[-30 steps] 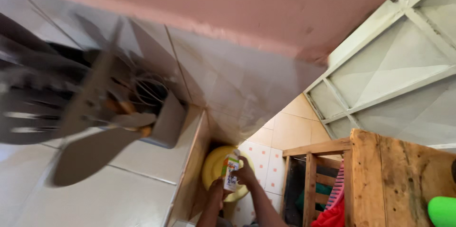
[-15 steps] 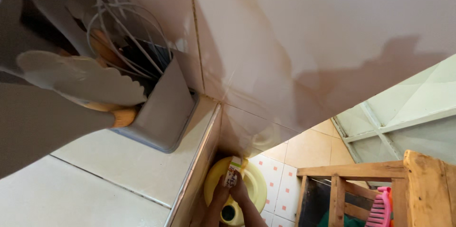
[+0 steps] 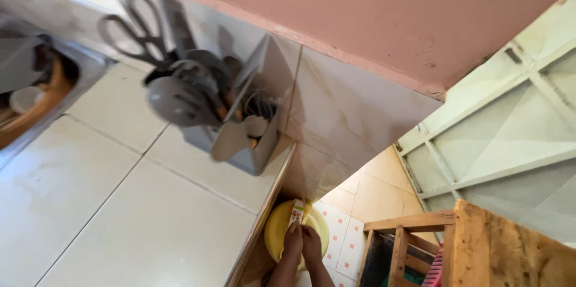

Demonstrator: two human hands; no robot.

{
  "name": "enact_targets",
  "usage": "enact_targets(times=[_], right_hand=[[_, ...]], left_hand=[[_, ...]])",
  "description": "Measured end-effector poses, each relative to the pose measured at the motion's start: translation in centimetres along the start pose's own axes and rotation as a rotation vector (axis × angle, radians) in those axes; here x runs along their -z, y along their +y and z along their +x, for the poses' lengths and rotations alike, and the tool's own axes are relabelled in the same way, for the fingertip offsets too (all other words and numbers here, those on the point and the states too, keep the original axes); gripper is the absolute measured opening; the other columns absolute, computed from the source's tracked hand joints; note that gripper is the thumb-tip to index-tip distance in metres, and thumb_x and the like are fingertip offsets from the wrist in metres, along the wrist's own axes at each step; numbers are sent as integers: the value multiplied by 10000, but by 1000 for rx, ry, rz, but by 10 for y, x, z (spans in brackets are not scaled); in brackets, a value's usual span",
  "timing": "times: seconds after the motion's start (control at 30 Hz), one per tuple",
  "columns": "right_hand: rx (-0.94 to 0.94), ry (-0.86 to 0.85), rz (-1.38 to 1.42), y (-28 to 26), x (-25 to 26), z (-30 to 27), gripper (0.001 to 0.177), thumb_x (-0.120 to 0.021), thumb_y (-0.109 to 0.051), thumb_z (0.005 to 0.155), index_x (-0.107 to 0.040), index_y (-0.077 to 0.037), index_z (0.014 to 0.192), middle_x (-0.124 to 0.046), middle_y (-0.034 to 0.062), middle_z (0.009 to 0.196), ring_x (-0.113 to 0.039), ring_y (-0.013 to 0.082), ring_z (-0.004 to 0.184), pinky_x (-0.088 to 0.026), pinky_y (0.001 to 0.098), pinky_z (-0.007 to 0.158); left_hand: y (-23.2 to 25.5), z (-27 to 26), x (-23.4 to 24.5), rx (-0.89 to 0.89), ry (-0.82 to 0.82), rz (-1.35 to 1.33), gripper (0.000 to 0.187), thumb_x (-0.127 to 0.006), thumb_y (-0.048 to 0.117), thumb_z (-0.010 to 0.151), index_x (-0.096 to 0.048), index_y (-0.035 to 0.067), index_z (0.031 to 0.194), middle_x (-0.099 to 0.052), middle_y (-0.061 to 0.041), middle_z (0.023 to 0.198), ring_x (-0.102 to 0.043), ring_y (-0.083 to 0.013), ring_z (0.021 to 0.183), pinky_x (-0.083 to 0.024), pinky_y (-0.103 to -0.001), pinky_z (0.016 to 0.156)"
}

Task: The person stands at a small wooden table covered with plastic bottles, jugs and small containers. They pick up bottles one at a time, unscrew and retighten caps, close a small jar and a pink canister, and carry several bottles to a drawer under the kitchen sink, placing them inside and arranging them.

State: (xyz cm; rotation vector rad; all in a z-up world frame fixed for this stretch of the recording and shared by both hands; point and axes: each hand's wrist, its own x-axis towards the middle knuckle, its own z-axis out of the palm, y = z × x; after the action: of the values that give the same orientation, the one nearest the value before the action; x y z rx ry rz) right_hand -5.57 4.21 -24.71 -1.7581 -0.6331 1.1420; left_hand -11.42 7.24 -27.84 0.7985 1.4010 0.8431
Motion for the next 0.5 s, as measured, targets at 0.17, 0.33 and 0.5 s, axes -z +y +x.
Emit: enact_targets(times=[0.17, 0.33, 0.5], right_hand=[[120, 29, 256, -61, 15, -25, 310, -567, -156, 968, -700, -36, 1222, -749, 91, 1118, -680, 208, 1012, -527, 330, 900], [495, -22, 92, -119, 24, -106, 264, -612, -125, 941, -695, -16, 1166, -731, 85, 1076, -677, 182, 990, -524, 315, 887], [528, -299, 111, -174, -19, -196, 209, -603, -119, 965, -684, -3, 1118, -743, 115, 1026, -686, 175, 931, -542, 315, 840]], left_hand=[[84, -50, -14, -48, -107, -112, 396, -488, 243, 1025, -686, -10, 1256, -729, -182, 1227, -677, -280, 1152, -514, -354, 997], [140, -149, 28, -353, -46, -147, 380, -524, 241, 1039, -627, 7, 1320, -687, -128, 1270, -628, -219, 1195, -464, -315, 1030], [187, -238, 115, -521, 124, -206, 412, -534, 217, 1021, -589, 44, 1390, -699, -111, 1313, -637, -196, 1222, -476, -291, 1046]])
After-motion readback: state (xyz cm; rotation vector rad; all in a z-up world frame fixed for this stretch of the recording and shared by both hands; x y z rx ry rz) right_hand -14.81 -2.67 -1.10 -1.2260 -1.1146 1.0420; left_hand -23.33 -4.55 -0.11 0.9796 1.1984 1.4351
